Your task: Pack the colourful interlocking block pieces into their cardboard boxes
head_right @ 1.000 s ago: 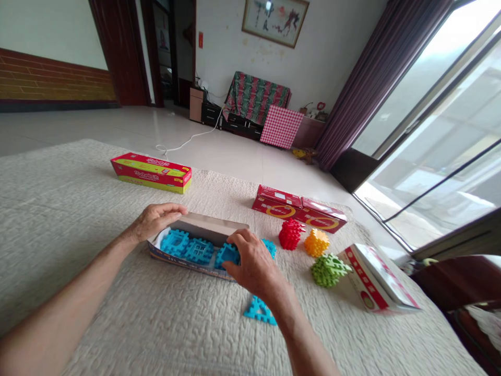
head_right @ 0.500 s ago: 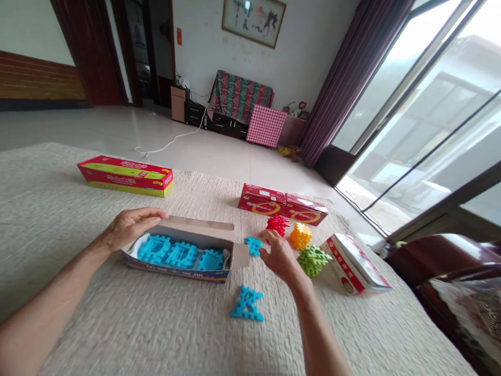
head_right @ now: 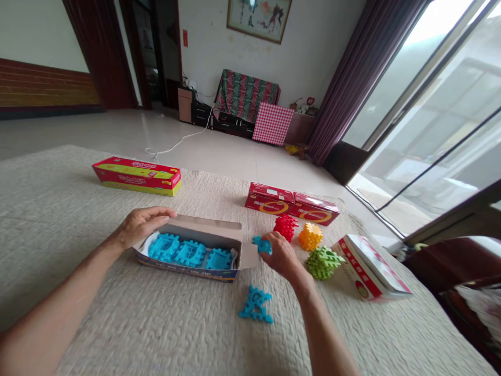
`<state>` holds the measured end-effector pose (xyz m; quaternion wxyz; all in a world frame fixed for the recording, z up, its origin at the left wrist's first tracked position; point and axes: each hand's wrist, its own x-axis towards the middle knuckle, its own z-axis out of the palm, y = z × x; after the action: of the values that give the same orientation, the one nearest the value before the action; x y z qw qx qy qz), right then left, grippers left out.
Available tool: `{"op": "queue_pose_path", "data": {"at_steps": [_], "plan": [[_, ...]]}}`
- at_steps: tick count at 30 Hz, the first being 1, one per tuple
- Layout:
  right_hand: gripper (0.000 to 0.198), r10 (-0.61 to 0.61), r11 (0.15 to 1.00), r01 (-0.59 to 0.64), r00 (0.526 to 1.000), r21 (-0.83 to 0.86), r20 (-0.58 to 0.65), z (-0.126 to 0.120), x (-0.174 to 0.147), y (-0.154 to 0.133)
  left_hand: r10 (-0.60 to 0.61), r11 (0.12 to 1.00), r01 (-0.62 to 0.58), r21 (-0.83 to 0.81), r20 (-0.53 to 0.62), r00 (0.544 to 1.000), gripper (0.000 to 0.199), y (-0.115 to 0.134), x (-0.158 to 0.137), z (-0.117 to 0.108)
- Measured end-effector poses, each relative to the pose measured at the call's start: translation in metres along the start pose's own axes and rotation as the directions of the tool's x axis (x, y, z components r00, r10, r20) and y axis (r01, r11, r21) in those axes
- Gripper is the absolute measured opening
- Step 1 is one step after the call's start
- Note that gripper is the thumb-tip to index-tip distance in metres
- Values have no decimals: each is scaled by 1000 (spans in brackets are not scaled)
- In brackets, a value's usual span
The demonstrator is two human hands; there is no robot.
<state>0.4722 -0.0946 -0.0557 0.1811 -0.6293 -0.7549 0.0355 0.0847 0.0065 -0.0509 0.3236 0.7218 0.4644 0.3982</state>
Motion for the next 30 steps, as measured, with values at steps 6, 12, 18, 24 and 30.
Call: {"op": "queue_pose_path", "data": {"at_steps": [6,12,18,24,30], "plan": [[34,7,1000,-10,984,-16,-176,-33,5,-26,32,999,-32,-23,-2,999,34,2,0,1],[35,-218,959,233,971,162,-101,-34,20,-122,54,998,-54,-44,-4,999,32,3,0,1],[35,-307,935,287,949,207,70,-5,41,-171,57,996,-58,-70,-6,998,32,3,-1,1],[38,-349,916,333,936,225,36,5,48,-173,86,995,-86,-47,0,996,30,3,-1,1],[23,-277,929,293,956,226,-99,-23,37,-148,74,997,-74,-28,-1,997,30,3,0,0]]}}
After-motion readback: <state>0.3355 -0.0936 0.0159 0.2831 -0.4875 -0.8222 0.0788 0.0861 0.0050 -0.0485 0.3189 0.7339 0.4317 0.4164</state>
